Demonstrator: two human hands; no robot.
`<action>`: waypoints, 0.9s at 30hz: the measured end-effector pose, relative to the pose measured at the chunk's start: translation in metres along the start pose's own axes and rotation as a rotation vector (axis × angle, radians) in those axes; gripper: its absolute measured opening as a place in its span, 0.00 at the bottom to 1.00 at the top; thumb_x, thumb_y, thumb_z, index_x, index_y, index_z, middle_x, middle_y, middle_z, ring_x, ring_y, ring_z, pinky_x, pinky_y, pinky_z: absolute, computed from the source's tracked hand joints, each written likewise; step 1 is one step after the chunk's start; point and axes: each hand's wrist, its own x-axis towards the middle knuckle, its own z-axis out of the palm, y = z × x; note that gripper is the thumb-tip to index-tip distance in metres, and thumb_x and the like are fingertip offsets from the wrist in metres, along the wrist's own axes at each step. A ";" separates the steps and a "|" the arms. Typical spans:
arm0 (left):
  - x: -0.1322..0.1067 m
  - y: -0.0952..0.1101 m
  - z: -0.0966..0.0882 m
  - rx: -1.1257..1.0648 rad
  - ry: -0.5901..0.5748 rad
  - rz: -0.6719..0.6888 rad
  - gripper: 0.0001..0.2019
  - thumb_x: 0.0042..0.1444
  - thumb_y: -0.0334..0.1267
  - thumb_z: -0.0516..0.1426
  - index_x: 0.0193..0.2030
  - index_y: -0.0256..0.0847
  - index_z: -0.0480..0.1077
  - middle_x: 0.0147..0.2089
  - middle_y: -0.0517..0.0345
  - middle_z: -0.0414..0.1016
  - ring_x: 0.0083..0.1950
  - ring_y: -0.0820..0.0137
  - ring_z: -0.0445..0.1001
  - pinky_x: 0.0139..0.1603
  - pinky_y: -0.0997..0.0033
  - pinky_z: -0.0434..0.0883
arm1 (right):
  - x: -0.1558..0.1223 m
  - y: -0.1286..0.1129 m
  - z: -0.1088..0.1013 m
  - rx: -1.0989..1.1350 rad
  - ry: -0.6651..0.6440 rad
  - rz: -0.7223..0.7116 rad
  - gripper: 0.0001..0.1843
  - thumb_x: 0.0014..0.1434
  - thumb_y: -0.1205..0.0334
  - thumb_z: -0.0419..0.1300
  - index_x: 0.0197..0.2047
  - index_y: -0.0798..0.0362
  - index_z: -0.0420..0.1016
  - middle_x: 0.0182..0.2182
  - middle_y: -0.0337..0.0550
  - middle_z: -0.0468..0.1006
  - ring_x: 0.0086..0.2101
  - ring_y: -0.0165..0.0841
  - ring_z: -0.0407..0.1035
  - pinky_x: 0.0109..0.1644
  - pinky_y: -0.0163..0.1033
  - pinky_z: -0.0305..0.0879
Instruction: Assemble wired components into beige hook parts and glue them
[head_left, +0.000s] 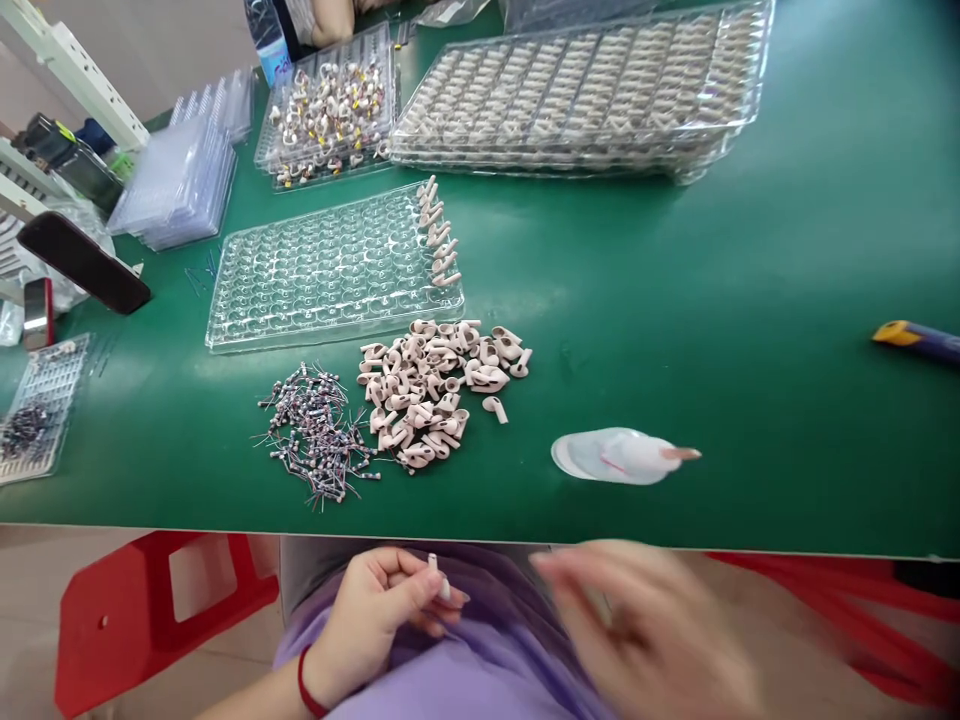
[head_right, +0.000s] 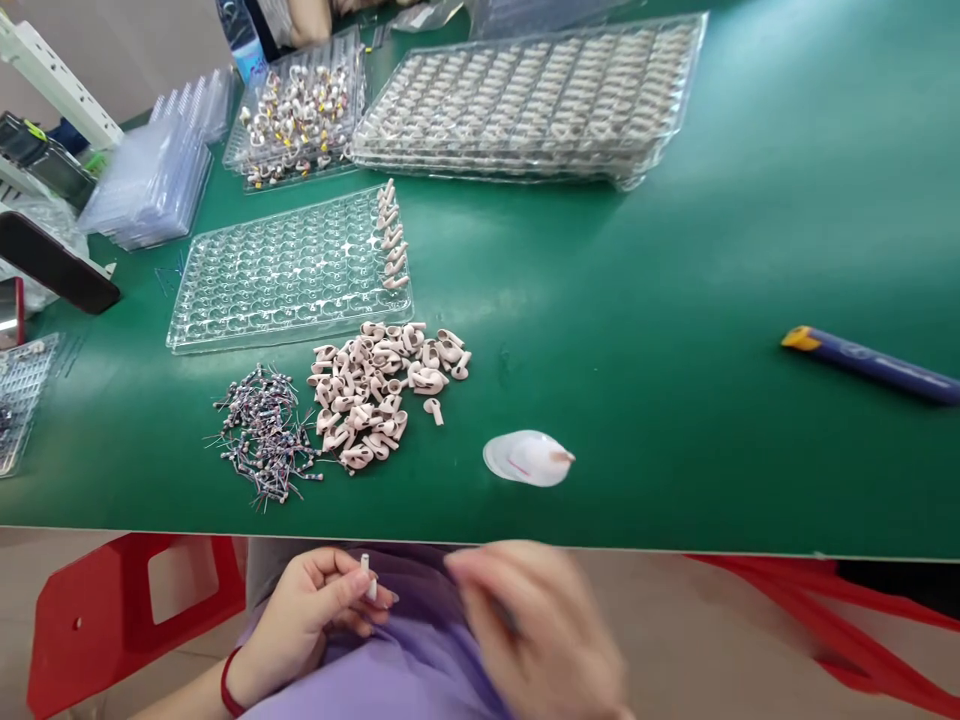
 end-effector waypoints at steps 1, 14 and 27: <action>0.002 -0.001 0.001 -0.018 0.008 0.005 0.21 0.38 0.51 0.72 0.27 0.33 0.75 0.31 0.46 0.83 0.28 0.71 0.79 0.28 0.77 0.71 | -0.002 -0.006 0.006 0.035 -0.097 -0.094 0.16 0.58 0.76 0.61 0.46 0.49 0.75 0.34 0.42 0.78 0.34 0.33 0.74 0.37 0.37 0.72; 0.012 -0.007 -0.002 -0.036 0.006 0.101 0.17 0.43 0.46 0.71 0.29 0.33 0.79 0.27 0.53 0.80 0.28 0.73 0.77 0.30 0.78 0.72 | 0.001 -0.020 0.032 -0.085 -0.177 -0.203 0.11 0.63 0.75 0.55 0.39 0.56 0.77 0.29 0.43 0.79 0.29 0.31 0.70 0.34 0.38 0.59; 0.015 -0.005 0.002 -0.060 -0.016 0.102 0.16 0.43 0.46 0.71 0.27 0.33 0.79 0.26 0.54 0.80 0.26 0.75 0.76 0.30 0.79 0.72 | -0.002 -0.021 0.037 -0.082 -0.147 -0.159 0.09 0.63 0.74 0.54 0.38 0.55 0.75 0.29 0.43 0.78 0.29 0.31 0.69 0.34 0.38 0.57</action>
